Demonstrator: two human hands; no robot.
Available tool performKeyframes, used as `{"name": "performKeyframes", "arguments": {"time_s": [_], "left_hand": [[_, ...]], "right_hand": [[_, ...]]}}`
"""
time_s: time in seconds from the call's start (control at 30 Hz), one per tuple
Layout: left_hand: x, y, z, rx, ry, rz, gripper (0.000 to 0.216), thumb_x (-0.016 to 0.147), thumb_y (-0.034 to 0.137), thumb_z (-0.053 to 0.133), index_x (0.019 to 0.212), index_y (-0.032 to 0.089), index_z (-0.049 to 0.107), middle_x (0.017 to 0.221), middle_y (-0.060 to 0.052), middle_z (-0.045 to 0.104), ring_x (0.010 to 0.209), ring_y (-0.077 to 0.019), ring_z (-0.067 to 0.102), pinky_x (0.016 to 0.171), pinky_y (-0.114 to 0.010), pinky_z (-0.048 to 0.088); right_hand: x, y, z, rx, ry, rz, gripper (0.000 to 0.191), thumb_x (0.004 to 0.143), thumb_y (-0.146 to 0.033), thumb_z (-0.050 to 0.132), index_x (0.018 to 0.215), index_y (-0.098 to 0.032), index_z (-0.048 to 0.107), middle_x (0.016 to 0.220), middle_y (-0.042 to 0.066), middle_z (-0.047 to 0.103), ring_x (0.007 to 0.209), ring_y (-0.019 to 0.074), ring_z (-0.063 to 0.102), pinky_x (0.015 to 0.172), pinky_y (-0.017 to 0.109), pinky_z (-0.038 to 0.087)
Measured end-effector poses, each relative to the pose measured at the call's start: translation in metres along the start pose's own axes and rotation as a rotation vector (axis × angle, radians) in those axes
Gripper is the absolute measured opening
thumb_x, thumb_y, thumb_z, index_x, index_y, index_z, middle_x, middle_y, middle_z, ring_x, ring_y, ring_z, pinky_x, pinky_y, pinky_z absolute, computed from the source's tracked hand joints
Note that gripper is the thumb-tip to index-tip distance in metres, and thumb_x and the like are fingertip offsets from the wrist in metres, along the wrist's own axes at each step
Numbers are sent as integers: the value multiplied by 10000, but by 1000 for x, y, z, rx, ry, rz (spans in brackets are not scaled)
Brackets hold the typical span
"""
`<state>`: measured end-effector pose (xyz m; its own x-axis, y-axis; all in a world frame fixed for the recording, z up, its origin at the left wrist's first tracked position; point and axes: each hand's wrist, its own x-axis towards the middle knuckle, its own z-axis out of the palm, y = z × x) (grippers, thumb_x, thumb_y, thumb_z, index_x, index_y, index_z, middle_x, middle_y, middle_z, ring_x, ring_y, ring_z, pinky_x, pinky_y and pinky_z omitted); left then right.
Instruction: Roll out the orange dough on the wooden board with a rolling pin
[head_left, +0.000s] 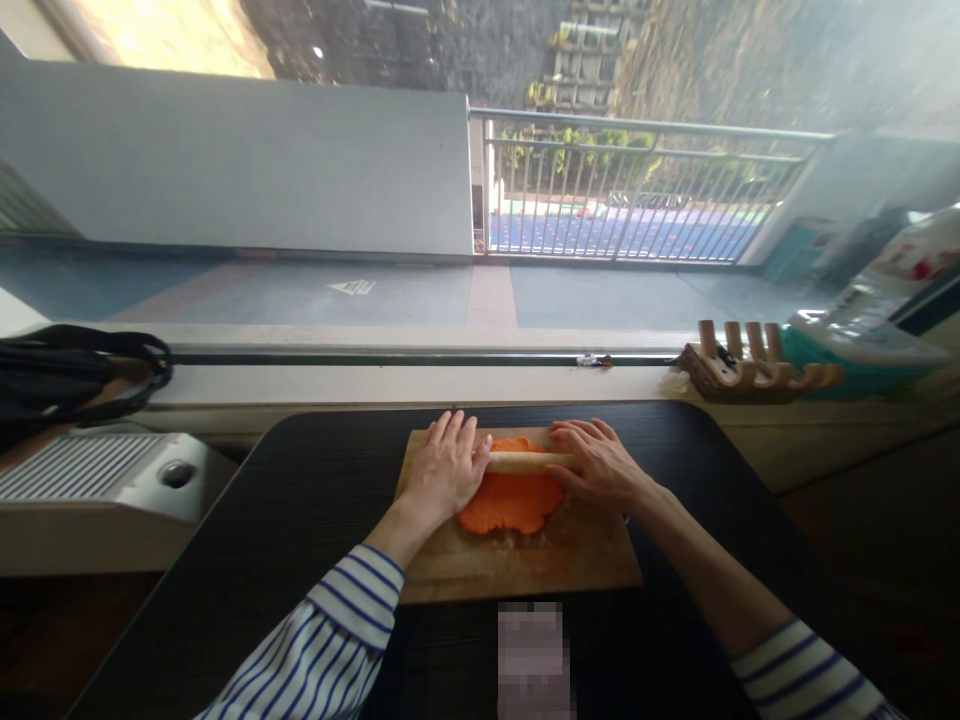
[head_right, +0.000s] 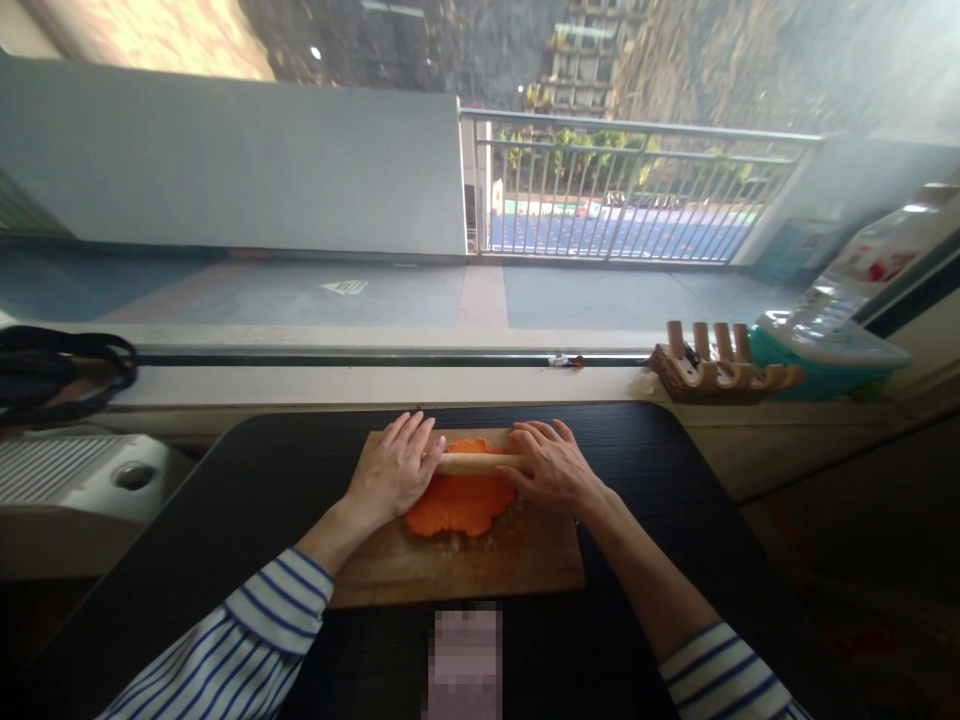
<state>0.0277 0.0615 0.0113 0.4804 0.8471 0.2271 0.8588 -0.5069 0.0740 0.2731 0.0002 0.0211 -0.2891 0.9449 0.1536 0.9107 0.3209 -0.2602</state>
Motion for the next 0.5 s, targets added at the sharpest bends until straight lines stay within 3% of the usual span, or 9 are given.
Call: {"name": "performKeyframes", "arguments": {"time_s": [0.27,0.5], "left_hand": [[24,0,-2,10,8,-41,515,958,384,268,1302,112,537,1344,-138,557,1276,-279,468,1089,-443,328],[44,-11,6,-46,-71,-29,566,956,444,242,1326,99,497,1350,-135,552,1271,-247,473,1101,-406,303]], "right_hand": [[24,13,6,-64,13,58,437,959,-516,345,1225,-234,546,1312,90,578,1292,255,419,1085,553,204],[34,13,2,-45,-17,112,370,986,-425,305,1155,-257,588,1293,67,593,1280,229,429,1075,545,223]]}}
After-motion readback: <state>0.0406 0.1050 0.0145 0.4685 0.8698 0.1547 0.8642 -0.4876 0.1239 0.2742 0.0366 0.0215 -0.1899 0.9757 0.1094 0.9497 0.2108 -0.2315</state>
